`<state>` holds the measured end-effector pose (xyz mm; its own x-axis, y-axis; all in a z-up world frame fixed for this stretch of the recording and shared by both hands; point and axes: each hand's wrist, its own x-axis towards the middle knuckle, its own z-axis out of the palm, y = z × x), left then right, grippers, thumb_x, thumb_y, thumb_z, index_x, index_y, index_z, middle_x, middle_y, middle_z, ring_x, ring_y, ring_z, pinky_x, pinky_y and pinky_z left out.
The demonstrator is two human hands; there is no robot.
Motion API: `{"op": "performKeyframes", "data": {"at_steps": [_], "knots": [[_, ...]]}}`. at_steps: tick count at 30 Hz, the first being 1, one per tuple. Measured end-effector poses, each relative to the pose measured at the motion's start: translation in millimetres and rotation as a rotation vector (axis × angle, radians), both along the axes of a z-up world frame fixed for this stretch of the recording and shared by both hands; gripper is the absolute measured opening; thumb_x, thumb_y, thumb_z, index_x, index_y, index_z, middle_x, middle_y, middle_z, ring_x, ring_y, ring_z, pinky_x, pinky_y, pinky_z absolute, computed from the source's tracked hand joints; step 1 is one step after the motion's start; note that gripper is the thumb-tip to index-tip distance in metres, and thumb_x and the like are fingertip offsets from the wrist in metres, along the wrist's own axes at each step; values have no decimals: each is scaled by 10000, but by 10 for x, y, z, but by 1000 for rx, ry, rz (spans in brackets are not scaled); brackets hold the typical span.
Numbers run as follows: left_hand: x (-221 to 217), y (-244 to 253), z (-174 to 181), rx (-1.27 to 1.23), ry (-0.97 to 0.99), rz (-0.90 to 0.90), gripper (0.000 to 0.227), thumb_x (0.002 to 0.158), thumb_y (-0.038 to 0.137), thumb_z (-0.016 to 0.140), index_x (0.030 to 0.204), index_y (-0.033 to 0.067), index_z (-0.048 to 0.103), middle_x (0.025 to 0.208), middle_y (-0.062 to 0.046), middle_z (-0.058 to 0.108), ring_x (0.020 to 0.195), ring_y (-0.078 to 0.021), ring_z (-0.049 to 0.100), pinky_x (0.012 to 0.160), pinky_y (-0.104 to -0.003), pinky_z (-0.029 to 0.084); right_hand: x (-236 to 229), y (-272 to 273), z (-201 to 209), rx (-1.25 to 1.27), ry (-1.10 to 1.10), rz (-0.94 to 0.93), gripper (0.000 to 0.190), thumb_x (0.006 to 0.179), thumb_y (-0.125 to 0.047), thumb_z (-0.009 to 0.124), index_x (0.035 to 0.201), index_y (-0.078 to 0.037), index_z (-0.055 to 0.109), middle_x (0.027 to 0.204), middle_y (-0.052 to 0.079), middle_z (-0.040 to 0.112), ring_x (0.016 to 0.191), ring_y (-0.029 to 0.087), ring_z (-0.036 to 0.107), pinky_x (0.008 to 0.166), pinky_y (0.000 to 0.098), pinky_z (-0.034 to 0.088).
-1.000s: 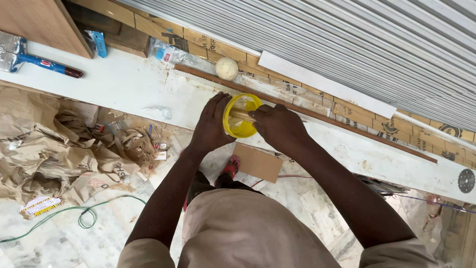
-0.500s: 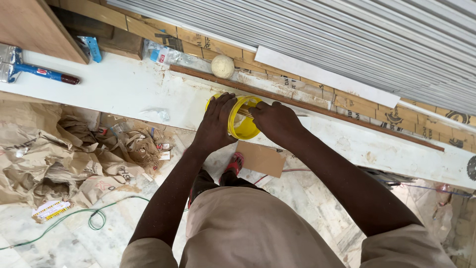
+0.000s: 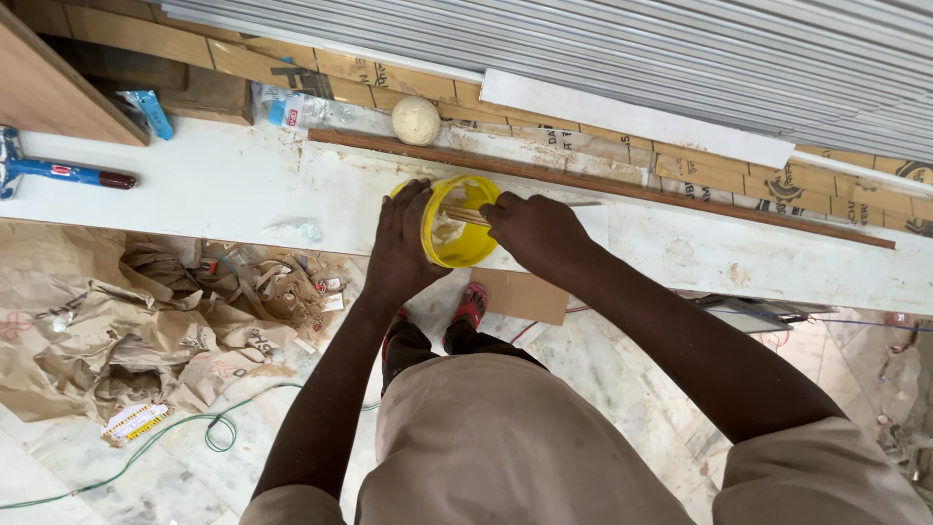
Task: The person mixes a white paste in a yellow container using a wooden stick. They then apply the paste to a white rectangular object and wipe off excess onto a paper bag. The person repeats the application and wiping process.
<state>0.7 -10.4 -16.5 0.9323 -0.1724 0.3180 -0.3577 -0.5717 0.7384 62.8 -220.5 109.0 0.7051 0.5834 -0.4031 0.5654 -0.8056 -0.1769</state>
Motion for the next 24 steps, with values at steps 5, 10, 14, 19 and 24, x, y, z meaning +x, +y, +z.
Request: {"op": "performKeyframes", "data": {"at_steps": [5,10,14,19,24], "knots": [[-41,14,18,45,-14,-17,943,757,336,909,1452,-7,372,1512,-235,465,1444,-425,441,1193,-643,320,-47,-68,-37,-54,94,-43,376,962,-209,649,1316,-84,633,1171,109,656,815,344,691,680,471,578],[-92,-76,71,51,-52,13,932,767,336,923,1439,9,365,1521,-230,461,1444,-433,443,1202,-665,303,-69,-152,-204,109,180,-206,396,897,-235,717,1263,-90,680,1133,107,684,924,347,690,782,470,566],[-126,-71,31,31,-73,26,949,774,308,929,1456,2,345,1536,-244,440,1456,-448,428,1218,-666,290,-93,-178,-305,195,254,-315,386,890,-240,738,1236,-72,702,1102,137,720,943,353,702,836,457,563],[-172,-81,-10,50,-91,24,954,775,258,932,1467,10,325,1543,-244,427,1467,-447,422,1226,-680,274,6,-149,-113,165,584,-590,431,918,-257,706,1321,-109,681,931,203,767,741,307,732,638,389,585],[-198,-83,-29,49,-116,26,944,793,236,931,1462,10,304,1538,-261,411,1461,-452,425,1225,-688,274,75,-145,-56,240,747,-691,475,920,-267,676,1354,-80,631,1037,128,766,694,216,753,516,326,624]]}}
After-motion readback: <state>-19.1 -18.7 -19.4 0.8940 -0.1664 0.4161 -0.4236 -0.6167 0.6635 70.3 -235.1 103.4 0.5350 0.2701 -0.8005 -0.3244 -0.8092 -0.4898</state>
